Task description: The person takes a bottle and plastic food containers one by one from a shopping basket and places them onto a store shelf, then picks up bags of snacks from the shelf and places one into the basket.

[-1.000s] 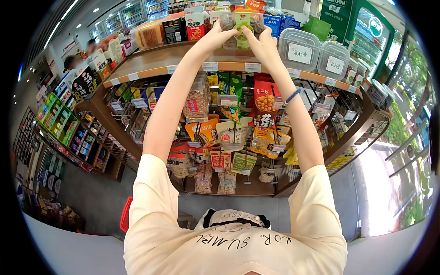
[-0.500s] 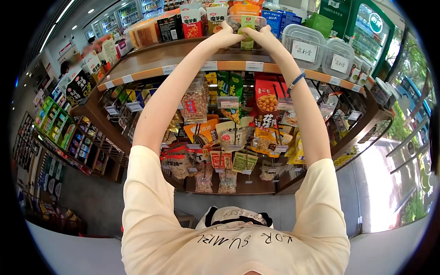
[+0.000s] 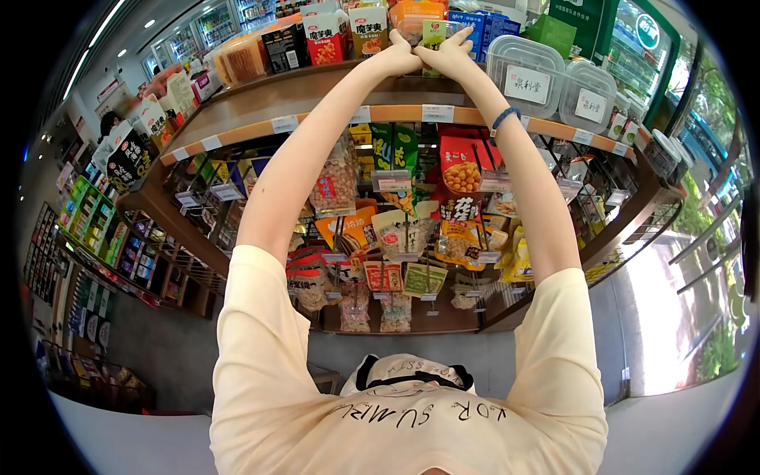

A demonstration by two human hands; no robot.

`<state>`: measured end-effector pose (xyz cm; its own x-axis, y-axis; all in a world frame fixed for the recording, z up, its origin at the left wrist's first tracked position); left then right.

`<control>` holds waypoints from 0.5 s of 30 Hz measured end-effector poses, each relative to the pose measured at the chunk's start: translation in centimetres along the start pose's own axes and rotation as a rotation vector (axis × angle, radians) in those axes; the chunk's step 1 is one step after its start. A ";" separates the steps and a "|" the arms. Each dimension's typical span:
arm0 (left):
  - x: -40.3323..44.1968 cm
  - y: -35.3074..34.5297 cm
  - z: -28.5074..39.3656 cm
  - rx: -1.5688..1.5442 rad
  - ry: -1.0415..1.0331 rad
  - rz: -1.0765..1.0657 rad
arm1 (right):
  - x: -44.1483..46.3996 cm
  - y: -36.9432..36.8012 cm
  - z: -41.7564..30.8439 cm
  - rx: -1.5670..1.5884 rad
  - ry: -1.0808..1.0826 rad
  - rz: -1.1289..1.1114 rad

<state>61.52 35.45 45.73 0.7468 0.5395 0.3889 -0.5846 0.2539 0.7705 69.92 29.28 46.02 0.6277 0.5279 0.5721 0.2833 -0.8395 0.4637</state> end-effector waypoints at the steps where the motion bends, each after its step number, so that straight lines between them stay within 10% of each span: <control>1: 0.2 -0.2 0.1 -0.001 0.000 -0.001 | 0.1 0.0 0.0 -0.004 0.004 -0.011; 15: 2.0 -1.0 -0.8 0.102 -0.043 0.040 | 0.6 -0.4 0.2 -0.090 0.028 -0.015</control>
<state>63.31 36.92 45.31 0.7379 0.5119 0.4398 -0.5806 0.1491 0.8005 70.30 29.96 46.06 0.6026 0.5450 0.5829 0.2256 -0.8170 0.5307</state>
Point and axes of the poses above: each hand's wrist, its own x-axis towards the middle knuckle, its own y-axis out of the back of the hand, z = x × y, the point moved 9 cm from there along x, towards the middle knuckle, and after that the axes turned 9 degrees about z, right-handed, at the moved point
